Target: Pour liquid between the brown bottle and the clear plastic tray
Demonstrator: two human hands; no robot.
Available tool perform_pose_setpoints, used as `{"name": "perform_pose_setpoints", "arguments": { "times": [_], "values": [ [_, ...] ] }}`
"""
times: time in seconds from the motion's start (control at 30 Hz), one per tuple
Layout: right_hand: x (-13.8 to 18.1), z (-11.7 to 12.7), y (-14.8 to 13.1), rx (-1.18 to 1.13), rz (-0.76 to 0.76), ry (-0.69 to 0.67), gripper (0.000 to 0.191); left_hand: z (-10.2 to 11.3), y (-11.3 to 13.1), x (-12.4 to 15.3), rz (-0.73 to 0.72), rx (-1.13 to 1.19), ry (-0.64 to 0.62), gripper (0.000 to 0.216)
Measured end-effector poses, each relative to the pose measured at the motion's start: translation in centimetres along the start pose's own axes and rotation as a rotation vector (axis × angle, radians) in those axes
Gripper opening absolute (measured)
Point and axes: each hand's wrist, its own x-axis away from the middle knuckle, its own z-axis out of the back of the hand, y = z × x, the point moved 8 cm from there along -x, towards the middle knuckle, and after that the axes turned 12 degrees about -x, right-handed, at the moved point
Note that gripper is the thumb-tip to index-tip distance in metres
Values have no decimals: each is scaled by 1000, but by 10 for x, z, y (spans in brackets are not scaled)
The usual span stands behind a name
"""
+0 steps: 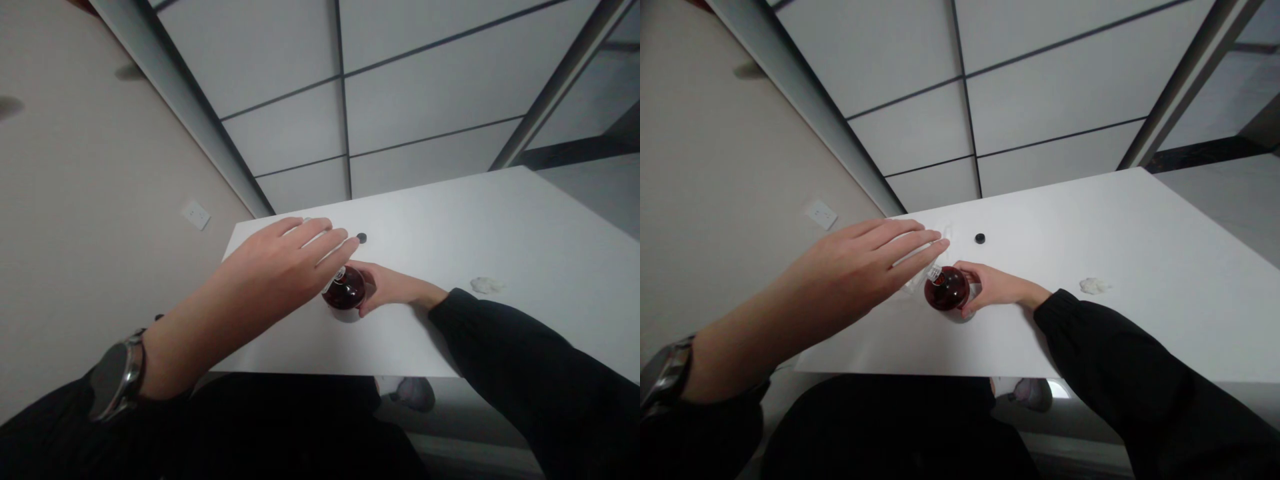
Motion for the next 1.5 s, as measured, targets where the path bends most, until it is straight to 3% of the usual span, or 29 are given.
{"name": "perform_pose_setpoints", "arguments": {
  "times": [0.83,1.27,1.5],
  "values": [
    [1,-1,-5,16,50,-5,74,11,24,-13,-58,-156,-9,33],
    [2,0,-8,73,87,9,85,19,41,-21,-141,-301,-10,31],
    [6,-6,-18,111,63,33,72,25,48,-24,-129,-237,-27,38]
  ]
}}
